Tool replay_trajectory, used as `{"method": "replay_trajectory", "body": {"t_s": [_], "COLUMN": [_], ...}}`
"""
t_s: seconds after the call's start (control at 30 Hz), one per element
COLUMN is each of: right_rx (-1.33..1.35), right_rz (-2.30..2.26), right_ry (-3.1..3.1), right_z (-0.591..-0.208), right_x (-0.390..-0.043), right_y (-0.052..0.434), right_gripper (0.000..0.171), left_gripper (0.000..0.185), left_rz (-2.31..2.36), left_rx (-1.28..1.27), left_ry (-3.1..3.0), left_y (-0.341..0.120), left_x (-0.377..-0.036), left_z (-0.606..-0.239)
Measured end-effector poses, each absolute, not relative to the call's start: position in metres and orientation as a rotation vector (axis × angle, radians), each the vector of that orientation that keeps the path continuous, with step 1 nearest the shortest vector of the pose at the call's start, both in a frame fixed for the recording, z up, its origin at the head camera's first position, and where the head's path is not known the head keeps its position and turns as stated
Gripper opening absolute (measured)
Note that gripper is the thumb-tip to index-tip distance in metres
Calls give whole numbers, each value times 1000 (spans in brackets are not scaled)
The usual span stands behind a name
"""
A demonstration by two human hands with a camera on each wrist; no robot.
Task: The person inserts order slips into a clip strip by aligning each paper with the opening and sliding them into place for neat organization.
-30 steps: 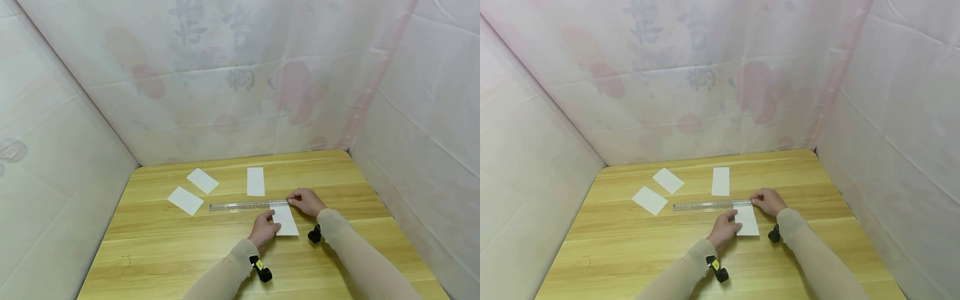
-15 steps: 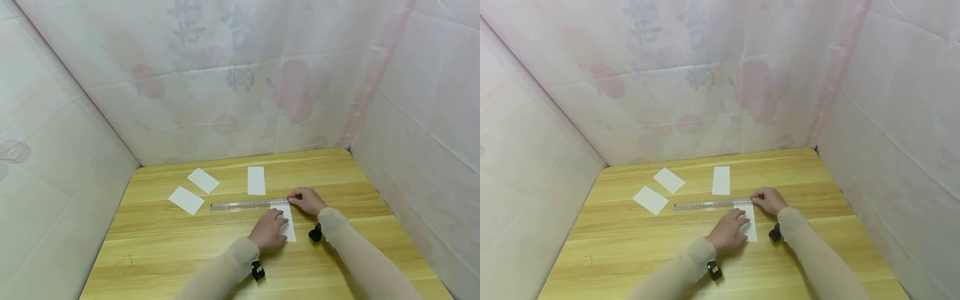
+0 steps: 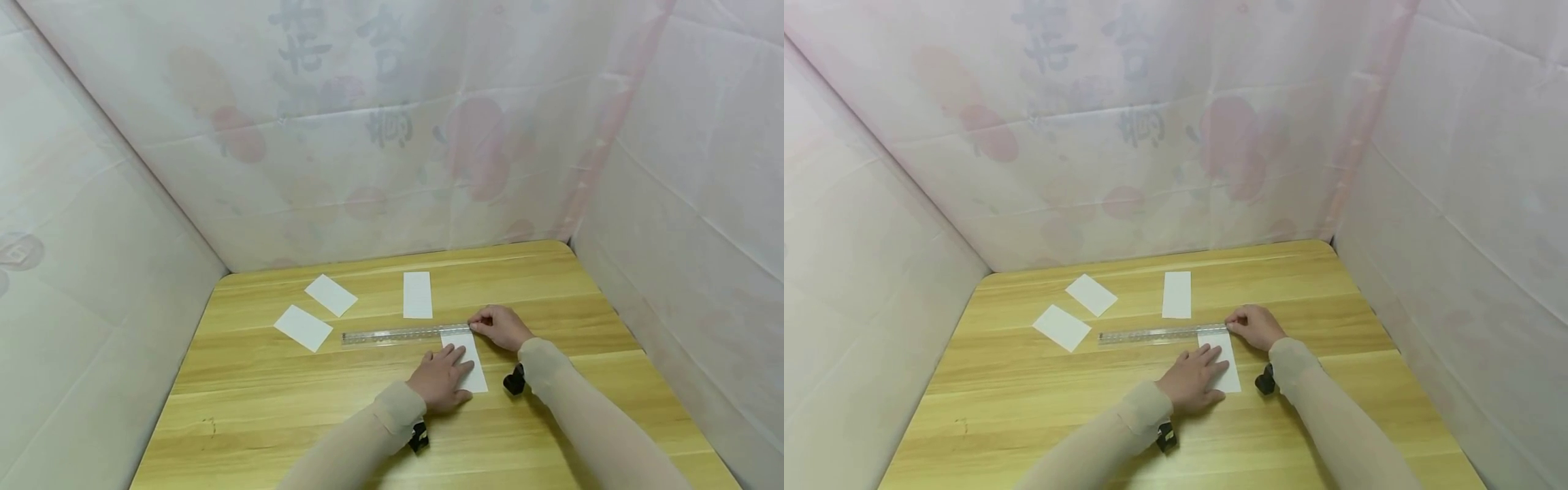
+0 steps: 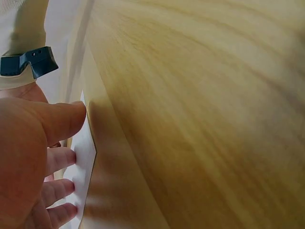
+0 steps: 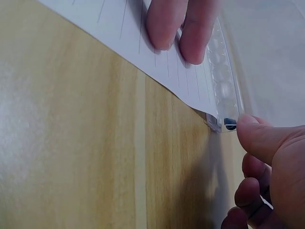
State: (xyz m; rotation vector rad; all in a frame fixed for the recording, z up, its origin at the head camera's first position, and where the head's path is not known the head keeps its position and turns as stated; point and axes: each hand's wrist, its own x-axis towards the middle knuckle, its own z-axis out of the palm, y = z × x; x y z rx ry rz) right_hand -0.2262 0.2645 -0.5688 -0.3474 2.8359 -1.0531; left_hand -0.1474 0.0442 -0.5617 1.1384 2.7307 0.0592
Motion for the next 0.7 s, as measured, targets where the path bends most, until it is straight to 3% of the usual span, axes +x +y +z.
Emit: {"method": "replay_trajectory", "body": {"t_s": [0.7], "right_rx": [-339], "right_rz": [-1087], "right_ry": [2834], "right_z": [-572], "right_x": [-227], "right_y": [265], "right_gripper": [11], "left_gripper": [66], "left_rz": [117], "left_rx": [1094], "left_ry": [2735], "left_y": [45], "left_x": [-147], "left_z": [-568]}}
